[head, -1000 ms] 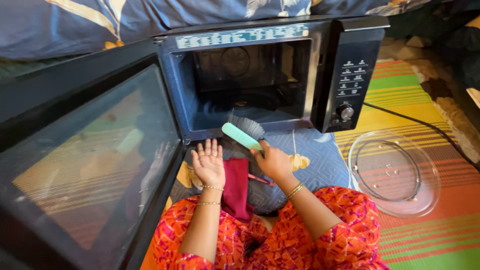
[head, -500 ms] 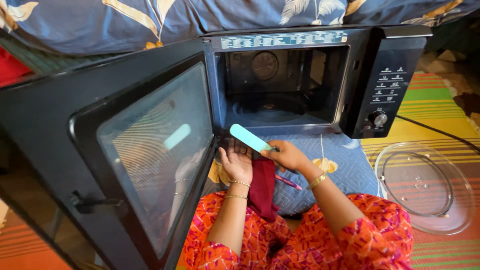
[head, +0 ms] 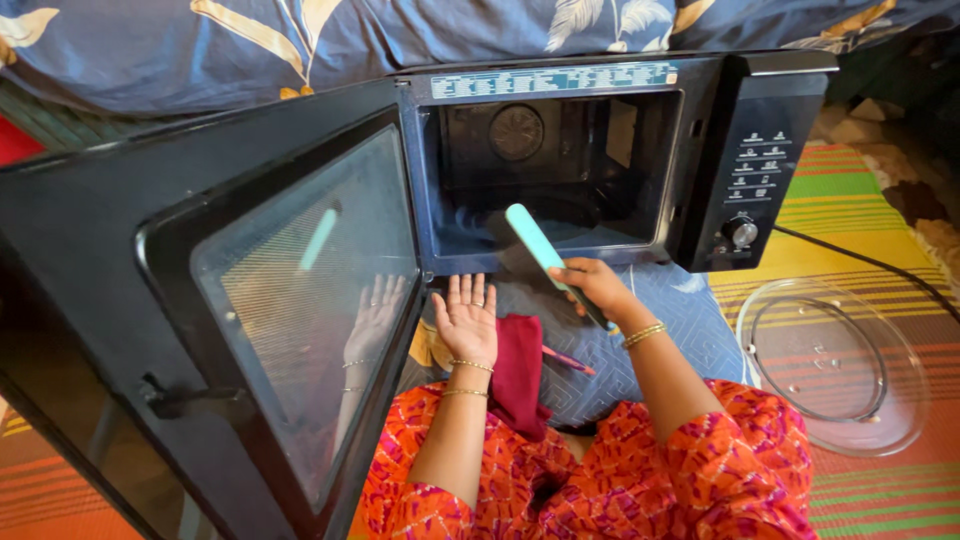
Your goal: The person cleans the interior and exterior of a microwave oven. They use a brush to scrub the inside surfaces, a cloth to wipe the interior and control panel, and a toothbrush to clean the control panel buttons.
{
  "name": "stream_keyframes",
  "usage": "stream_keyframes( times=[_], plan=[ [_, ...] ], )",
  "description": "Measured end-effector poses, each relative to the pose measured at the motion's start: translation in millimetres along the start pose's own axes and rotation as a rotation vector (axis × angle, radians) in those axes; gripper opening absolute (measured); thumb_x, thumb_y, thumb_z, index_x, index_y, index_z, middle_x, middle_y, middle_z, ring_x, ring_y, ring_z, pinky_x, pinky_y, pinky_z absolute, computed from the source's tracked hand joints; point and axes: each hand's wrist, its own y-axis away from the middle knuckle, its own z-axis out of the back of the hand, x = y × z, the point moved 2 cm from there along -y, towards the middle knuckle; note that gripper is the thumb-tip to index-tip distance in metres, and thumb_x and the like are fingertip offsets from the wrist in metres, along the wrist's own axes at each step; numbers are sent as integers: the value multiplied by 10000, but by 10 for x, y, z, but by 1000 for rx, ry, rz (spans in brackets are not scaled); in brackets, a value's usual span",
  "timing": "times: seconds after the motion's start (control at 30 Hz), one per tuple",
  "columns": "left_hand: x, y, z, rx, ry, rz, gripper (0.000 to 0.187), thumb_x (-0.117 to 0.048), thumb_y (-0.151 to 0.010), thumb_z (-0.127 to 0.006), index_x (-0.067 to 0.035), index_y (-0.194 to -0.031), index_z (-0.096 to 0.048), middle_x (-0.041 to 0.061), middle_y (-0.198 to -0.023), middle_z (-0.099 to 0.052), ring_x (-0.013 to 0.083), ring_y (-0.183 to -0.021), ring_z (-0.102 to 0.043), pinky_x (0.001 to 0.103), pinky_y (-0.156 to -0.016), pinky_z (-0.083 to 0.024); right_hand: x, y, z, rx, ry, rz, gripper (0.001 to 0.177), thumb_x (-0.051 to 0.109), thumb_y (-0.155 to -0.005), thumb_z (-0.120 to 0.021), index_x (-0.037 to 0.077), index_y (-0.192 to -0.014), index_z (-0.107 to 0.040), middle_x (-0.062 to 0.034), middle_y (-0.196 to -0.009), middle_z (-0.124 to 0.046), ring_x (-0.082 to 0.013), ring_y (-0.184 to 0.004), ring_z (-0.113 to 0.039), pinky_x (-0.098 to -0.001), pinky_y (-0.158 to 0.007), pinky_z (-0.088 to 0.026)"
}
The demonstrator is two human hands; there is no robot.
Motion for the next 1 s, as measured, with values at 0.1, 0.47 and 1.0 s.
stream_keyframes(
  times=[0.1, 0.47, 1.0],
  plan=[
    [4, -8, 24, -15, 15, 3, 786, -586, -1001, -425, -53, -1571, -324, 130, -1635, -353, 317, -1505, -337, 525, -1205, -313, -114, 102, 297, -85, 13, -24, 472, 397, -875, -729, 7, -1140, -712, -56, -696, -580, -134, -450, -515, -284, -414, -421],
    [-73, 42, 5, 10, -2, 28, 755, -559, -1001, -479, -66, -1557, -344, 127, -1600, -375, 337, -1421, -440, 556, -1189, -345, -457, 643, 1272, -478, 56, 21, 497, 404, -892, -739, 31, -1219, -706, -69, -665, -602, -164, -467, -542, -328, -436, -444],
    [263, 723, -618, 572, -1763, -533, 600, -289, -987, -631, -71, -1518, -457, 169, -1602, -448, 335, -1497, -404, 494, -1234, -299, -416, 845, 736, -837, 742, 219, 537, 560, -928, -634, 206, -1331, -662, -155, -851, -748, -373, -771, -723, -484, -655, -550]
  ],
)
